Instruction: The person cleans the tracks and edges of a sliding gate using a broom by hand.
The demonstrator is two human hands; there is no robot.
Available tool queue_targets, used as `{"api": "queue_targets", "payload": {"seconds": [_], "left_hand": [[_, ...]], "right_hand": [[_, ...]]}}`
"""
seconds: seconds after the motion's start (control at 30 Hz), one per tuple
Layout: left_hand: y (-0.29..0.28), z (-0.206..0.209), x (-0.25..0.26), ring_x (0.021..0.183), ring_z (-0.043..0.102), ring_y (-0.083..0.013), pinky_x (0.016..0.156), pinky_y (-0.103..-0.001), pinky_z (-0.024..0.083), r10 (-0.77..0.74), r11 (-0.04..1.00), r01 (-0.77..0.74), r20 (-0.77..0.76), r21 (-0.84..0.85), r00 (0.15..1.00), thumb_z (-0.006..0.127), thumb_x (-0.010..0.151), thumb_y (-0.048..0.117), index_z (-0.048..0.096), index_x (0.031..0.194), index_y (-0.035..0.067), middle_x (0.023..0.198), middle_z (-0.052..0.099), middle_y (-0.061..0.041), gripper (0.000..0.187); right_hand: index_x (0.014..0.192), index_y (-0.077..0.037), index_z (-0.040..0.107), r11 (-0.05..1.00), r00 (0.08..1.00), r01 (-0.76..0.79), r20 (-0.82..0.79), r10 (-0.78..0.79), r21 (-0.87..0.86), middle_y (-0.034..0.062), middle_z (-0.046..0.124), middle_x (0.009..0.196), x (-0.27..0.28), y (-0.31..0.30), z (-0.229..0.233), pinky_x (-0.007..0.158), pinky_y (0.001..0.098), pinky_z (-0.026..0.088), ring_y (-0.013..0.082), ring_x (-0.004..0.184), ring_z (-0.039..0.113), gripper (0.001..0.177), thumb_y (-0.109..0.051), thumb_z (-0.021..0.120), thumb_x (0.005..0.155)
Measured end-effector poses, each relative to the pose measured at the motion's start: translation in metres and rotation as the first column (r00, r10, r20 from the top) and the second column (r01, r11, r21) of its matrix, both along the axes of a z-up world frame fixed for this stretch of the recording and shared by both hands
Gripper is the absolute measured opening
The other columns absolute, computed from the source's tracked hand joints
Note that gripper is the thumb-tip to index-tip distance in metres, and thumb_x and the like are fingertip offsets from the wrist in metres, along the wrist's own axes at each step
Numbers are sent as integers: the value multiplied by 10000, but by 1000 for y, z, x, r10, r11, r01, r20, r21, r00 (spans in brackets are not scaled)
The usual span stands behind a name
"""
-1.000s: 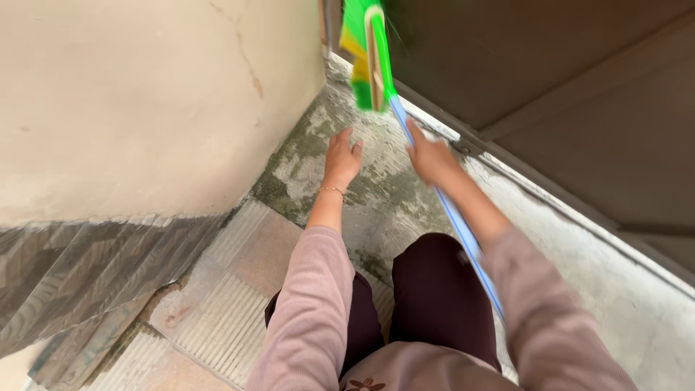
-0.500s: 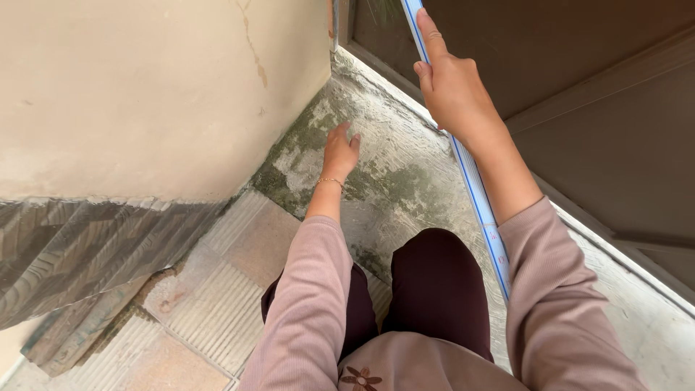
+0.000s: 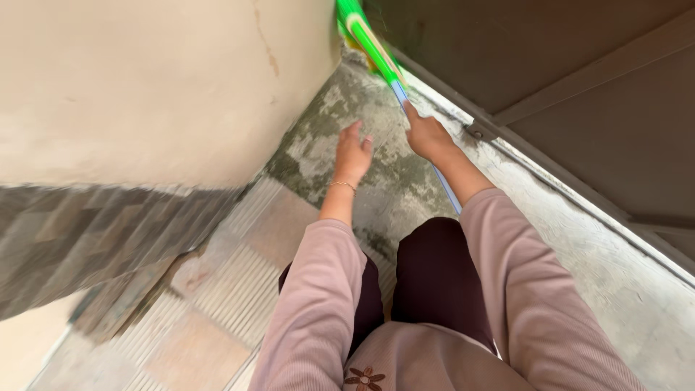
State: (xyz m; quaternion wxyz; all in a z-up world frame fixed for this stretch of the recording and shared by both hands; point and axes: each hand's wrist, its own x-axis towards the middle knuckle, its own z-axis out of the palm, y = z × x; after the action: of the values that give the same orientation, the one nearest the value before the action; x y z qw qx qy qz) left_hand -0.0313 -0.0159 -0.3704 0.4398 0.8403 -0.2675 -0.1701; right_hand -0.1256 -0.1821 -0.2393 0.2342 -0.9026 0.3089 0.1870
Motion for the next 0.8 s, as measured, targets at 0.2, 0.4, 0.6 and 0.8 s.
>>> {"api": "queue_targets", "payload": {"seconds": [0.2,0.4,0.6,0.8], "left_hand": [[32,96,-62,1311,503,-414,1084,-476,409,-205,948,238,-164,211,965,655,927,171,469,1444,58,1432,500,-217,561],[3,240,-86,1316,524,-408,1121,-478,399,-374,924,371,12,88,927,688,905,106,449,1447,45,1434,512,-229,595],[-52,415,-113,1344,504,-409,1161,-461,420,-303,920,309,61,-242,951,675,932,84,407,1494,52,1448,510,-216,623],[-73,574,-97,1378,493,-406,1152,-446,414,-329,883,334,74,-330,941,663,909,94,420,1505,56,1472,502,-221,645]], "right_hand": [[1604,-292,226,979,952,205,-232,-201,-9,231,602,1290,-53,-30,26,989,496,470,406,1181,595,660,-291,530,1019],[1598,-292,354,985,946,68,-303,-115,-161,145,643,1354,-78,-62,150,926,492,545,363,1194,646,678,-65,494,974],[1197,-120,773,917,853,-211,-521,3,-339,87,750,1181,-90,-84,256,782,471,577,294,1105,725,300,-140,637,930],[1060,-151,766,822,961,-208,-267,71,-531,100,726,1081,-73,-47,305,744,473,494,312,1012,688,222,-231,665,879]]}}
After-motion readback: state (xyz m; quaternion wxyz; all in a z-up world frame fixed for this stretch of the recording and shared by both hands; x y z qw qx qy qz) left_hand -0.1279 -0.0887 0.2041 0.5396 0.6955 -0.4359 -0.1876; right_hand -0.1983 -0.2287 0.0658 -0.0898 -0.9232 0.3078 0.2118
